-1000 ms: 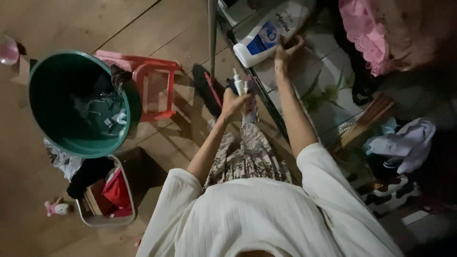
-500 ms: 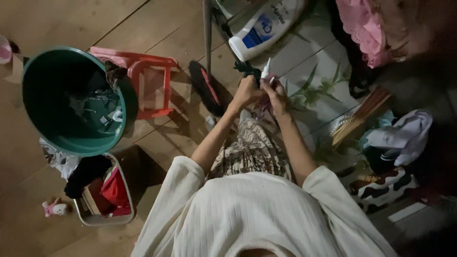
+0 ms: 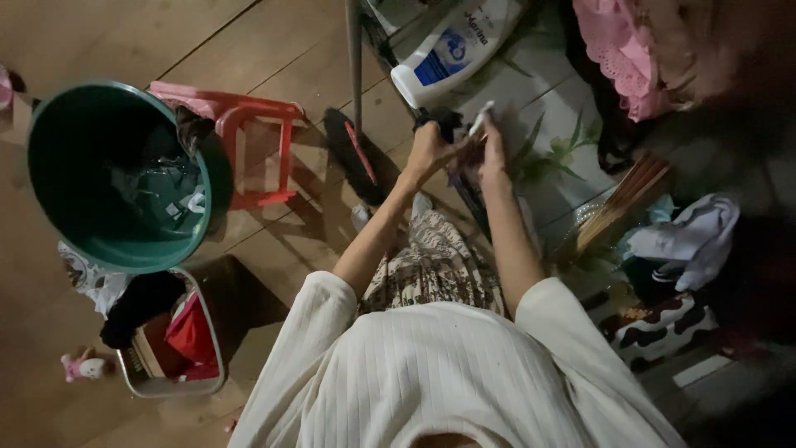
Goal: The recorder is sorting through various personal items and toiletries from bins onto a shelf.
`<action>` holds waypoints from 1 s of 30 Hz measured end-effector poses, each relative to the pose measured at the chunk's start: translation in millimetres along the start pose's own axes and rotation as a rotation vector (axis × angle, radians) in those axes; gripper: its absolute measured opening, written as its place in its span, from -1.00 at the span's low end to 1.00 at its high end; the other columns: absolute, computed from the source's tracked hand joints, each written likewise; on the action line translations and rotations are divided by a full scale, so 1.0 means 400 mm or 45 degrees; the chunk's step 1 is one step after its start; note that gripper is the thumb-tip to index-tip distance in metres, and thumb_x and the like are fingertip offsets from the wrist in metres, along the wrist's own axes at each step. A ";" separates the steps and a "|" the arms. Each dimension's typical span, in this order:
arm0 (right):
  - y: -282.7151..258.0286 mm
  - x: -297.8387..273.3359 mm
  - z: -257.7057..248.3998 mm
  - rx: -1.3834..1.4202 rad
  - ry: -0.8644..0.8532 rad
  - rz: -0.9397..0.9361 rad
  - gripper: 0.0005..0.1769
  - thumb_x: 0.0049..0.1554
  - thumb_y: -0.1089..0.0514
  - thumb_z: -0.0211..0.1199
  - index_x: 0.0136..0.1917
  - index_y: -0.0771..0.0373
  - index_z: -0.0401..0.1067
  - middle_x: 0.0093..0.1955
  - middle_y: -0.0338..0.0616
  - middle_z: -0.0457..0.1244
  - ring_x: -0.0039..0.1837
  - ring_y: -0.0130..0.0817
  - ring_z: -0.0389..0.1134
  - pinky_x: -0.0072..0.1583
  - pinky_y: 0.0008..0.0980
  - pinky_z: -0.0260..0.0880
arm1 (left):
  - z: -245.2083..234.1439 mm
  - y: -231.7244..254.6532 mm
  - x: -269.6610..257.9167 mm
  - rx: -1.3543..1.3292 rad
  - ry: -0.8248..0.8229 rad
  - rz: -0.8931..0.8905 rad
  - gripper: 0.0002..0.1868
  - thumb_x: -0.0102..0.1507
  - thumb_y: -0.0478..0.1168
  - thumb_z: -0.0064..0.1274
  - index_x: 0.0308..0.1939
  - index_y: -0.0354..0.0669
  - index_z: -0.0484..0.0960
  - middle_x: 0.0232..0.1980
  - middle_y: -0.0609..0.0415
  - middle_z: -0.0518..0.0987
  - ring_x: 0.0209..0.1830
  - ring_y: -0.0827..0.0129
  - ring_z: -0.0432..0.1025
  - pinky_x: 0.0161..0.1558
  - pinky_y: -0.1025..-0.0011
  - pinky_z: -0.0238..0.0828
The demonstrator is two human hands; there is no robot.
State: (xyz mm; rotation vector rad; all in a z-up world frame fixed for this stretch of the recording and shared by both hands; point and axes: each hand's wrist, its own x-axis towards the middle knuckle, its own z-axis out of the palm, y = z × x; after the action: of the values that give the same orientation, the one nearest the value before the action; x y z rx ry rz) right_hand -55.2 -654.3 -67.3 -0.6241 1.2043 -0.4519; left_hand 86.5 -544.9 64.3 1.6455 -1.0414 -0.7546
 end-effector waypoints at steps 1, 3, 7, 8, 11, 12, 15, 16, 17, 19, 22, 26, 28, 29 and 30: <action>0.002 0.048 -0.008 -0.006 -0.007 0.000 -0.21 0.21 -0.40 0.12 0.50 0.10 0.24 0.37 -0.27 0.18 0.36 -0.26 0.21 0.33 -0.20 0.25 | -0.004 -0.008 0.002 0.001 0.009 -0.001 -0.54 0.08 0.00 0.38 -0.17 -0.33 0.69 -0.28 -0.10 0.70 -0.43 0.33 0.57 -0.36 0.28 0.50; 0.007 0.141 -0.029 0.303 -0.001 -0.201 -0.19 0.19 -0.26 0.25 0.53 0.24 0.25 0.40 -0.02 0.18 0.37 -0.07 0.24 0.34 -0.09 0.33 | -0.009 -0.023 0.003 0.190 0.248 -0.019 -0.52 0.14 0.00 0.36 -0.04 -0.31 0.69 -0.28 -0.14 0.67 -0.41 0.17 0.54 -0.30 0.21 0.48; 0.005 0.289 -0.017 0.519 0.028 -0.124 -0.22 0.25 -0.21 0.26 0.52 0.34 0.27 0.48 0.12 0.21 0.37 0.00 0.21 0.30 -0.07 0.30 | 0.004 -0.090 0.001 0.178 0.413 -0.029 -0.56 0.16 0.01 0.33 -0.15 -0.33 0.69 -0.39 -0.17 0.61 -0.45 0.05 0.50 -0.32 0.18 0.45; -0.023 0.251 0.018 0.369 0.098 -0.189 -0.25 0.17 -0.02 0.31 0.53 0.17 0.16 0.47 0.01 0.16 0.38 -0.06 0.22 0.31 -0.06 0.33 | 0.010 -0.113 0.005 0.258 0.380 -0.113 -0.55 0.17 0.02 0.35 -0.29 -0.38 0.64 -0.43 -0.19 0.59 -0.46 0.02 0.49 -0.33 0.16 0.43; -0.052 0.190 0.055 0.125 0.137 -0.407 -0.18 0.05 0.25 0.39 0.51 0.14 0.12 0.46 -0.06 0.14 0.39 -0.09 0.24 0.33 -0.07 0.39 | 0.033 -0.138 0.013 0.316 0.345 -0.260 -0.51 0.16 0.02 0.36 -0.44 -0.42 0.57 -0.50 -0.21 0.55 -0.50 -0.01 0.49 -0.36 0.13 0.41; -0.055 0.180 0.060 0.033 0.103 -0.561 -0.20 0.01 0.32 0.42 0.47 0.28 0.19 0.46 -0.02 0.17 0.39 -0.08 0.26 0.33 -0.10 0.42 | 0.039 -0.140 0.017 0.298 0.348 -0.320 -0.51 0.14 0.01 0.35 -0.46 -0.42 0.57 -0.52 -0.20 0.55 -0.53 -0.01 0.49 -0.38 0.12 0.40; -0.134 0.036 0.116 -0.724 0.379 -0.446 -0.30 0.16 0.16 0.43 0.50 0.26 0.28 0.46 -0.01 0.28 0.39 -0.14 0.37 0.34 -0.17 0.44 | 0.036 -0.143 0.022 0.440 0.280 -0.473 -0.39 0.16 0.05 0.38 -0.54 -0.50 0.49 -0.56 -0.25 0.51 -0.56 -0.05 0.48 -0.40 0.13 0.40; -0.107 0.082 0.098 -0.725 0.380 -0.445 -0.30 0.16 0.16 0.43 0.50 0.26 0.28 0.46 -0.01 0.28 0.39 -0.14 0.37 0.34 -0.17 0.44 | 0.036 -0.143 0.019 0.439 0.280 -0.475 -0.39 0.16 0.05 0.38 -0.54 -0.50 0.49 -0.56 -0.25 0.51 -0.56 -0.05 0.48 -0.40 0.13 0.40; -0.082 0.127 0.080 -0.559 0.294 -0.596 -0.22 0.11 0.20 0.48 0.50 0.30 0.19 0.45 0.04 0.25 0.39 -0.13 0.34 0.34 -0.18 0.45 | 0.036 -0.141 0.018 0.393 0.372 -0.273 -0.49 0.13 -0.03 0.38 -0.52 -0.48 0.53 -0.55 -0.26 0.52 -0.55 -0.06 0.47 -0.42 0.12 0.37; -0.058 0.175 0.059 -0.390 0.207 -0.742 -0.13 0.06 0.25 0.53 0.50 0.34 0.11 0.44 0.10 0.22 0.40 -0.12 0.32 0.34 -0.18 0.45 | 0.036 -0.138 0.017 0.345 0.461 -0.070 -0.58 0.10 -0.11 0.37 -0.51 -0.45 0.57 -0.54 -0.26 0.53 -0.54 -0.08 0.45 -0.45 0.12 0.34; -0.069 0.167 0.059 -0.572 0.422 -0.667 0.01 -0.01 0.22 0.54 0.52 0.33 -0.01 0.44 0.09 0.11 0.35 -0.13 0.24 0.26 -0.17 0.41 | 0.039 -0.156 0.014 0.308 0.343 -0.060 -0.71 0.15 -0.24 0.29 -0.50 -0.44 0.59 -0.55 -0.24 0.52 -0.58 -0.03 0.45 -0.46 0.15 0.37; -0.084 0.131 0.053 -0.785 0.459 -0.713 -0.08 -0.01 0.14 0.62 0.45 0.40 0.15 0.34 0.09 0.28 0.30 -0.12 0.37 0.28 -0.18 0.44 | 0.061 -0.214 0.004 0.529 0.132 -0.177 -0.86 0.16 -0.43 0.11 -0.49 -0.44 0.54 -0.48 -0.32 0.50 -0.46 -0.09 0.47 -0.35 0.09 0.39; -0.112 0.060 0.067 -0.891 0.498 -0.865 -0.14 0.01 0.14 0.62 0.39 0.43 0.18 0.31 0.12 0.25 0.29 -0.07 0.34 0.27 -0.14 0.40 | 0.067 -0.217 -0.001 0.648 0.169 -0.053 -0.92 0.14 -0.46 0.09 -0.42 -0.45 0.53 -0.42 -0.36 0.50 -0.40 -0.15 0.45 -0.32 0.05 0.39; -0.140 -0.009 0.085 -1.002 0.487 -0.800 -0.25 0.08 0.02 0.59 0.36 0.35 0.28 0.26 0.02 0.31 0.22 -0.14 0.39 0.22 -0.20 0.42 | 0.066 -0.212 -0.004 0.599 0.168 -0.037 -0.94 0.13 -0.44 0.11 -0.42 -0.41 0.55 -0.36 -0.34 0.53 -0.34 -0.18 0.47 -0.29 0.03 0.40; -0.168 -0.077 0.103 -1.112 0.474 -0.733 -0.35 0.16 -0.09 0.56 0.33 0.27 0.38 0.21 -0.09 0.37 0.14 -0.21 0.43 0.16 -0.26 0.44 | 0.065 -0.206 -0.007 0.549 0.168 -0.020 -0.95 0.12 -0.42 0.13 -0.41 -0.36 0.57 -0.31 -0.33 0.56 -0.27 -0.21 0.48 -0.26 0.02 0.41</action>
State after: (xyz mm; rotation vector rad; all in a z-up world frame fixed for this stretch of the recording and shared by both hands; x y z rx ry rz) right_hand -25.1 -676.9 8.7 -1.7211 1.5666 -0.5243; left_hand 85.4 -543.0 -22.1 2.0402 -1.1516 -0.4404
